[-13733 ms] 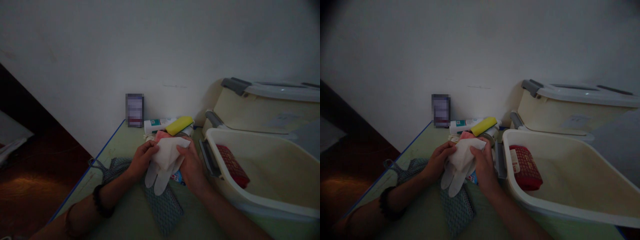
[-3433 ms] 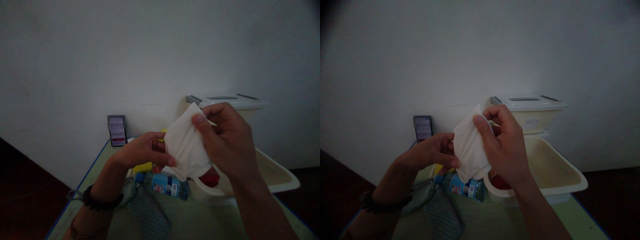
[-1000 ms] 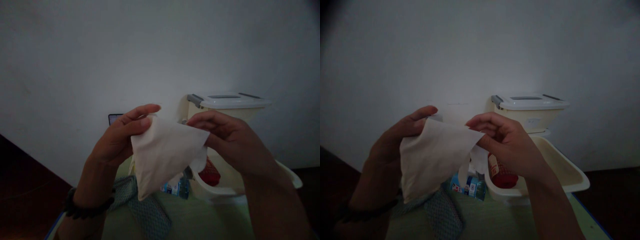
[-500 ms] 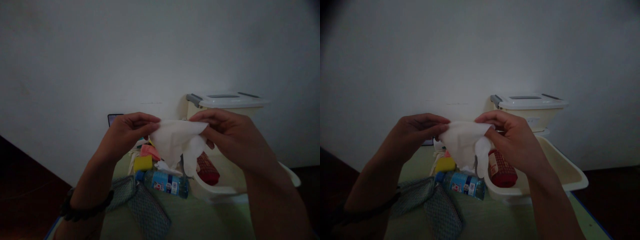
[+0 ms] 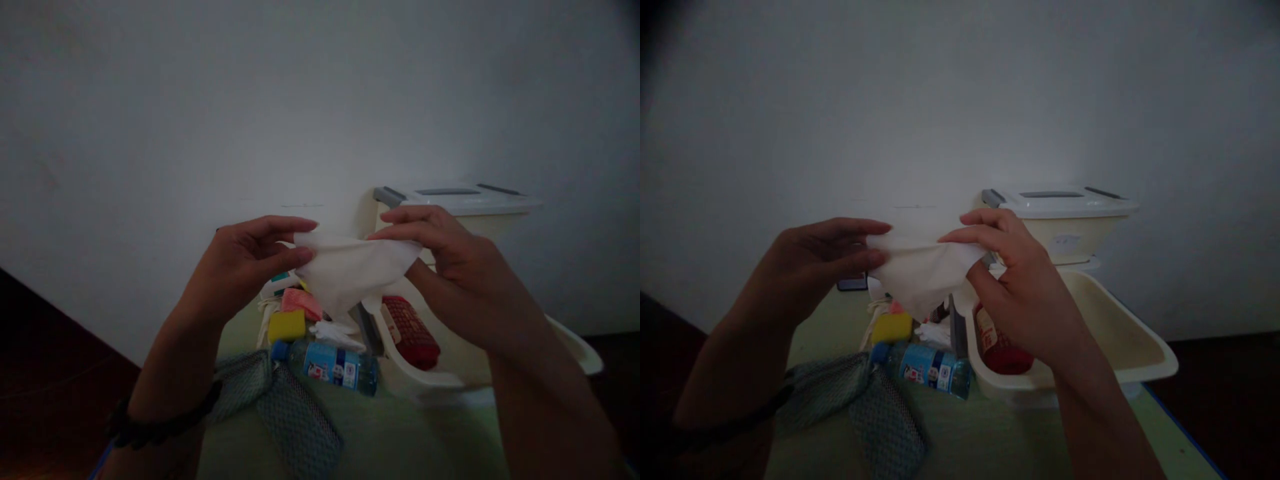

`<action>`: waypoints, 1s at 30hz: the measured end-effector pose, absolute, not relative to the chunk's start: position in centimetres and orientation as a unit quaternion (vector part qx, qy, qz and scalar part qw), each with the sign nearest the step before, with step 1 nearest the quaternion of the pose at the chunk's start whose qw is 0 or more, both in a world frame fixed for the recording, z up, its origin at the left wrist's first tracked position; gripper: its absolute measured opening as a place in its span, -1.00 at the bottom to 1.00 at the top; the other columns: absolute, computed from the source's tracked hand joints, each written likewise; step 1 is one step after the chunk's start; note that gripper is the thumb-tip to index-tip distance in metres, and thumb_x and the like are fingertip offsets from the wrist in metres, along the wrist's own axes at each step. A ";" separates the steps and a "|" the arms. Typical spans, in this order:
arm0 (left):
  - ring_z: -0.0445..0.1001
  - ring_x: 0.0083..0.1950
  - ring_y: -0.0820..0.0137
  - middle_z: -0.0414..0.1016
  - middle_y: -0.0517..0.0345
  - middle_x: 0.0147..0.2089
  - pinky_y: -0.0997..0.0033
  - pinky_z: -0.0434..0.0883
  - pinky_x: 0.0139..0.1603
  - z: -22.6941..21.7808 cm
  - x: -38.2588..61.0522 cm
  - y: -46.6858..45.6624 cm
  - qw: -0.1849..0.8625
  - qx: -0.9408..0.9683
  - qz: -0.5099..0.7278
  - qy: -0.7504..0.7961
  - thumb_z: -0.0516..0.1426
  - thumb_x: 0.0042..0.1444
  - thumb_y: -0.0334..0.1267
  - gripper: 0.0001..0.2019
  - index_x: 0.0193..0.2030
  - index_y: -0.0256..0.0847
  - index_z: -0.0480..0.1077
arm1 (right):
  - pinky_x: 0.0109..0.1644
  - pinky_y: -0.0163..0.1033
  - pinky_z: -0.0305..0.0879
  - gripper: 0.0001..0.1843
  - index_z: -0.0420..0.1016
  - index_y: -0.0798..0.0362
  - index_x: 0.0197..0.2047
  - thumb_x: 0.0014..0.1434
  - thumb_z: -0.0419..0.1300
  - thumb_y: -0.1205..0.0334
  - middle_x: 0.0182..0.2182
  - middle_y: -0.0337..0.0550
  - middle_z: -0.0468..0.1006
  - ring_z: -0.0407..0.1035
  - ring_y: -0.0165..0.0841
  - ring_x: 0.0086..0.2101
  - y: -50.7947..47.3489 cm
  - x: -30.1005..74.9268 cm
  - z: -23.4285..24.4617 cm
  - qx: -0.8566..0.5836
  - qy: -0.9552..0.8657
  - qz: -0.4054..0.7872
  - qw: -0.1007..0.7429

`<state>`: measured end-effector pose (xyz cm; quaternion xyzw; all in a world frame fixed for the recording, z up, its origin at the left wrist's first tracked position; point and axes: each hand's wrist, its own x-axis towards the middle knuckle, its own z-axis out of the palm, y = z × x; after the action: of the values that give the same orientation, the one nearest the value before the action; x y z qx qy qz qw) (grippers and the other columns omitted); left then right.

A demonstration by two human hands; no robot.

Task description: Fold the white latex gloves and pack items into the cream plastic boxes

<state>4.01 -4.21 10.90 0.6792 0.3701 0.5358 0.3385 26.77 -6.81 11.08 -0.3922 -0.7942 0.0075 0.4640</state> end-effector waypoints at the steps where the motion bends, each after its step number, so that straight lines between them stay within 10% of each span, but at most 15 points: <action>1: 0.52 -0.36 0.52 0.58 0.24 -0.35 0.66 0.47 -0.35 11.0 3.9 -4.4 0.334 0.684 0.531 0.372 0.32 -0.12 -0.38 -0.76 -0.24 -0.14 0.56 | 0.04 -0.28 0.25 -0.72 0.52 0.04 -0.15 0.11 0.15 0.49 -0.09 -0.17 0.48 0.35 -0.38 -0.04 -6.8 26.8 11.1 -0.392 -0.792 0.040 0.466; 11: 0.51 -0.39 0.54 0.58 0.27 -0.41 0.68 0.44 -0.37 11.6 3.9 -5.0 0.303 0.708 0.507 0.388 0.30 -0.10 -0.38 -0.91 -0.38 -0.18 0.54 | -0.43 -0.42 0.29 -0.72 0.34 -0.06 -0.15 0.14 0.08 0.50 -0.35 -0.35 0.54 0.40 -0.49 -0.41 -6.8 26.4 10.9 -0.362 -0.730 0.338 0.471; 17: 0.49 -0.36 0.46 0.57 0.18 -0.37 0.54 0.45 -0.32 11.4 3.8 -4.9 0.266 0.725 0.492 0.403 0.27 -0.04 -0.25 -0.86 -0.30 -0.19 0.54 | -0.30 -0.41 0.28 -0.81 0.41 -0.02 -0.36 0.13 0.10 0.47 -0.36 -0.35 0.49 0.39 -0.49 -0.34 -7.0 27.0 11.2 -0.374 -0.773 0.268 0.437; 22: 0.47 -0.36 0.44 0.55 0.14 -0.36 0.52 0.43 -0.36 11.2 3.7 -4.7 0.234 0.748 0.462 0.414 0.21 0.04 -0.22 -0.76 -0.14 -0.20 0.51 | -0.31 -0.38 0.33 -0.80 0.46 -0.08 -0.10 0.19 0.12 0.22 -0.12 -0.27 0.51 0.44 -0.44 -0.28 -7.9 27.1 11.9 -0.393 -0.818 0.300 0.294; 30: 0.45 -0.31 0.52 0.52 0.23 -0.31 0.60 0.37 -0.29 11.5 4.4 -5.5 0.198 0.840 0.357 0.357 0.13 0.15 -0.27 -0.88 -0.21 -0.16 0.48 | -0.46 -0.39 0.23 -0.72 0.31 0.00 -0.19 0.09 0.23 0.08 -0.43 -0.35 0.43 0.31 -0.50 -0.50 -7.5 26.4 11.3 -0.443 -0.795 0.316 0.269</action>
<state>4.35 -5.46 11.45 0.8402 0.3569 0.3569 0.1980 26.37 -7.53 11.29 -0.4428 -0.7950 0.3155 0.2689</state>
